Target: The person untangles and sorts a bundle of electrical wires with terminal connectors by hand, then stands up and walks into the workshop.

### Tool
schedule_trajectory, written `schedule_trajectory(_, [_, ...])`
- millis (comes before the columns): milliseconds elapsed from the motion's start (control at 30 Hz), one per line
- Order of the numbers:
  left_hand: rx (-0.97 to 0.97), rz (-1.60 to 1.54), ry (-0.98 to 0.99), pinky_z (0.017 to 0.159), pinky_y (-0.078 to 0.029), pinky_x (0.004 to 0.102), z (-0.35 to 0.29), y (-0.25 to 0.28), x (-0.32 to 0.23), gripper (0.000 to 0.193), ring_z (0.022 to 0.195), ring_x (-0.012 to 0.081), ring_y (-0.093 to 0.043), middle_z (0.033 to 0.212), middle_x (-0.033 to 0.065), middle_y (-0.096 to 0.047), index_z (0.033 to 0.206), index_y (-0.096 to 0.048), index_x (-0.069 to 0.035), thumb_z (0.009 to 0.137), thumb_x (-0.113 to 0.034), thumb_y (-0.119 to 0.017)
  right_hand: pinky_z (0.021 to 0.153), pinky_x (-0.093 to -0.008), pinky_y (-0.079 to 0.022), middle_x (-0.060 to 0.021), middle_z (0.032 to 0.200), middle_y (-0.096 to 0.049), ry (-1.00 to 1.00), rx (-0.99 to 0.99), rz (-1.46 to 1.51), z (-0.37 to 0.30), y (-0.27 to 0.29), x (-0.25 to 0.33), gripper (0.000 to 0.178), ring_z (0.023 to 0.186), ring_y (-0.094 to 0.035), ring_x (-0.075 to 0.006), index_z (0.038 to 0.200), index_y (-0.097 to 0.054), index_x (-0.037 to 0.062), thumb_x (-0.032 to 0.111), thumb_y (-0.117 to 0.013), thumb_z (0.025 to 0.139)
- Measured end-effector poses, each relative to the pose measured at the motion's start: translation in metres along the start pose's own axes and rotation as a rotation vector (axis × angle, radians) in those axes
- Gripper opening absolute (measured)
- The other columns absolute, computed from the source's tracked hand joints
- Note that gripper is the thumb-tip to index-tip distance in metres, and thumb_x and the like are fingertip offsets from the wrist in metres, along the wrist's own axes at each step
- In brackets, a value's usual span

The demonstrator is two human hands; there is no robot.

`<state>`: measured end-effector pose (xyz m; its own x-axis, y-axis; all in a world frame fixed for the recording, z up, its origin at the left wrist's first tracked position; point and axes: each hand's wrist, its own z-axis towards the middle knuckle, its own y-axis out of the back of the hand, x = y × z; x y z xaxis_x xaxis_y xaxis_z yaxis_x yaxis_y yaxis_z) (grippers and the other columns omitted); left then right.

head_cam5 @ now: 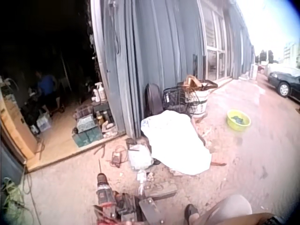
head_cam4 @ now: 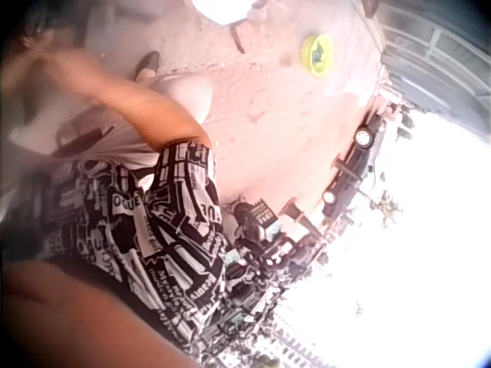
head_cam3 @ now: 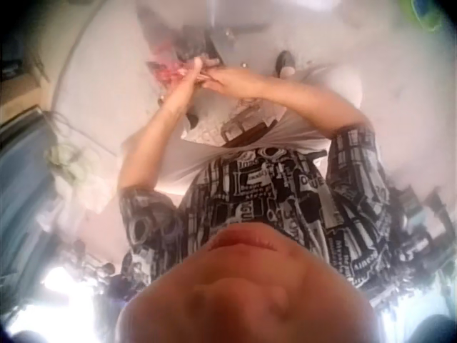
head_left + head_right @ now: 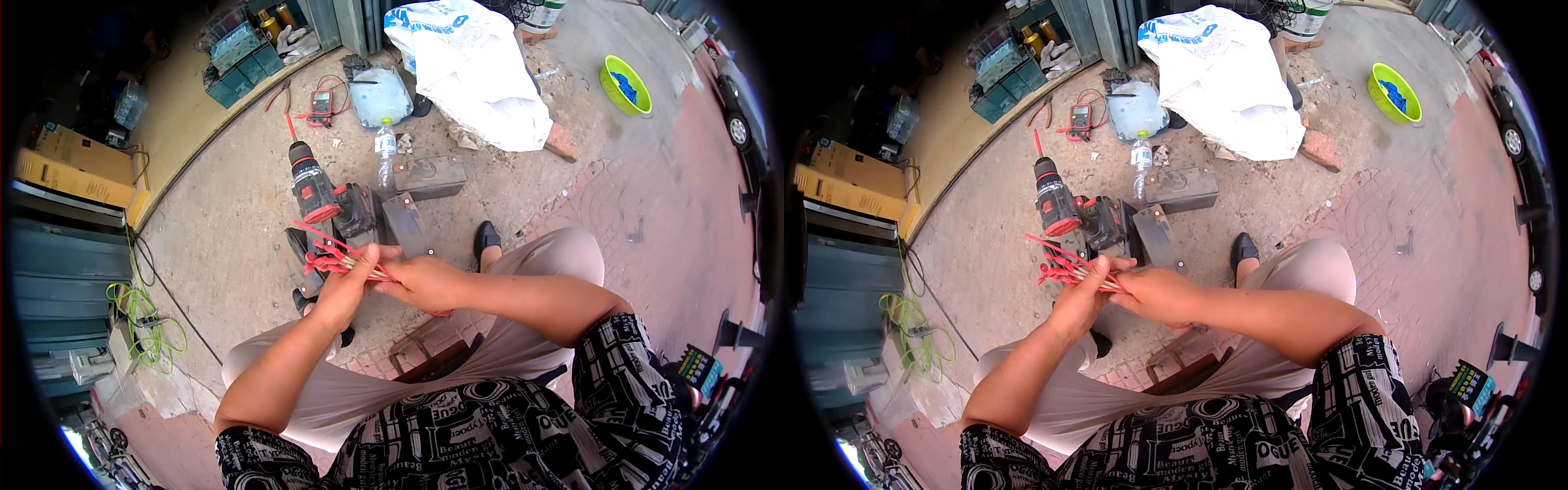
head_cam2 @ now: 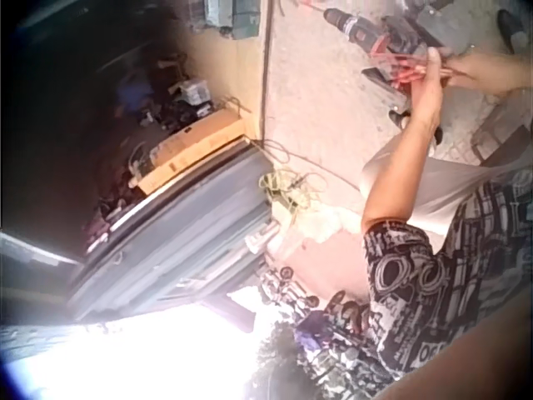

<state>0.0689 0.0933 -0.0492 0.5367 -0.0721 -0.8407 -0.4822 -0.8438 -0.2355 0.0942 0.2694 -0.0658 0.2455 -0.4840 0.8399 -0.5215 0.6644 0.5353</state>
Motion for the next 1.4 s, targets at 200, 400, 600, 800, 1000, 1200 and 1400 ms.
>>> schedule_trajectory(200, [-0.167,-0.301,-0.191,0.095,-0.042,0.0447,0.005,0.0,-0.014,0.043,0.111,0.0289,-0.053,0.088,0.0124,-0.063,0.082,-0.054,-0.007,0.098,-0.043,-0.036,0.072,-0.0484,-0.048,-0.0163,0.09,-0.064,-0.092,-0.005,-0.036,0.007,0.018,0.006,0.032,0.083,-0.06,-0.0384,0.106,-0.051,0.0094,0.03,-0.06,0.083])
schedule_trajectory(400, [-0.327,-0.571,-0.126,0.083,-0.049,0.0438,-0.018,0.006,-0.015,0.046,0.083,0.0308,-0.063,0.067,0.0072,-0.054,0.072,-0.047,-0.009,0.097,-0.046,-0.037,0.069,-0.0453,-0.046,-0.0205,0.085,-0.061,-0.019,0.081,0.044,0.019,-0.016,-0.003,0.032,0.079,-0.059,-0.0398,0.097,-0.054,0.0038,0.033,-0.057,0.086])
schedule_trajectory(600, [-0.283,-0.568,-0.157,0.067,-0.048,0.0392,-0.003,0.009,-0.009,0.046,0.056,0.0202,-0.046,0.057,0.0026,-0.041,0.07,-0.044,-0.01,0.095,-0.048,-0.041,0.068,-0.0467,-0.046,-0.0234,0.08,-0.06,-0.016,0.058,-0.038,0.021,-0.022,-0.005,0.036,0.075,-0.059,-0.0401,0.091,-0.058,0.0004,0.036,-0.053,0.089])
schedule_trajectory(800, [-0.289,-0.409,-0.093,0.059,-0.043,0.0371,-0.021,0.027,-0.001,0.042,0.045,0.0157,-0.031,0.05,-0.0005,-0.032,0.067,-0.043,-0.012,0.094,-0.044,-0.047,0.066,-0.0472,-0.046,-0.0215,0.077,-0.061,0.012,0.153,-0.129,0.032,-0.053,0.002,0.041,0.073,-0.06,-0.0411,0.091,-0.056,0.0015,0.042,-0.048,0.092])
schedule_trajectory(1000, [-0.214,-0.275,-0.011,0.055,-0.04,0.0301,-0.018,0.016,-0.006,0.039,0.045,0.0122,-0.032,0.05,-0.002,-0.03,0.068,-0.046,-0.01,0.093,-0.039,-0.052,0.067,-0.0467,-0.046,-0.022,0.076,-0.061,-0.027,0.231,-0.119,0.024,-0.053,-0.009,0.046,0.073,-0.06,-0.04,0.084,-0.059,0.0,0.044,-0.048,0.093])
schedule_trajectory(1200, [-0.209,-0.23,-0.012,0.053,-0.041,0.0298,-0.026,0.024,0.004,0.037,0.045,0.011,-0.035,0.05,-0.002,-0.033,0.073,-0.049,-0.008,0.093,-0.039,-0.052,0.055,-0.0407,-0.046,-0.0143,0.057,-0.057,-0.038,0.309,-0.129,0.03,-0.05,0.007,0.045,0.05,-0.058,-0.0279,0.08,-0.056,0.0014,0.044,-0.048,0.093])
schedule_trajectory(1400, [-0.193,-0.19,0.007,0.05,-0.039,0.0273,-0.023,0.02,0.008,0.037,0.044,0.011,-0.034,0.049,-0.0018,-0.034,0.075,-0.05,-0.007,0.093,-0.038,-0.051,0.048,-0.0383,-0.045,-0.01,0.051,-0.053,-0.074,0.398,-0.128,0.029,-0.052,-0.009,0.045,0.043,-0.055,-0.0231,0.076,-0.054,0.0031,0.045,-0.05,0.092])
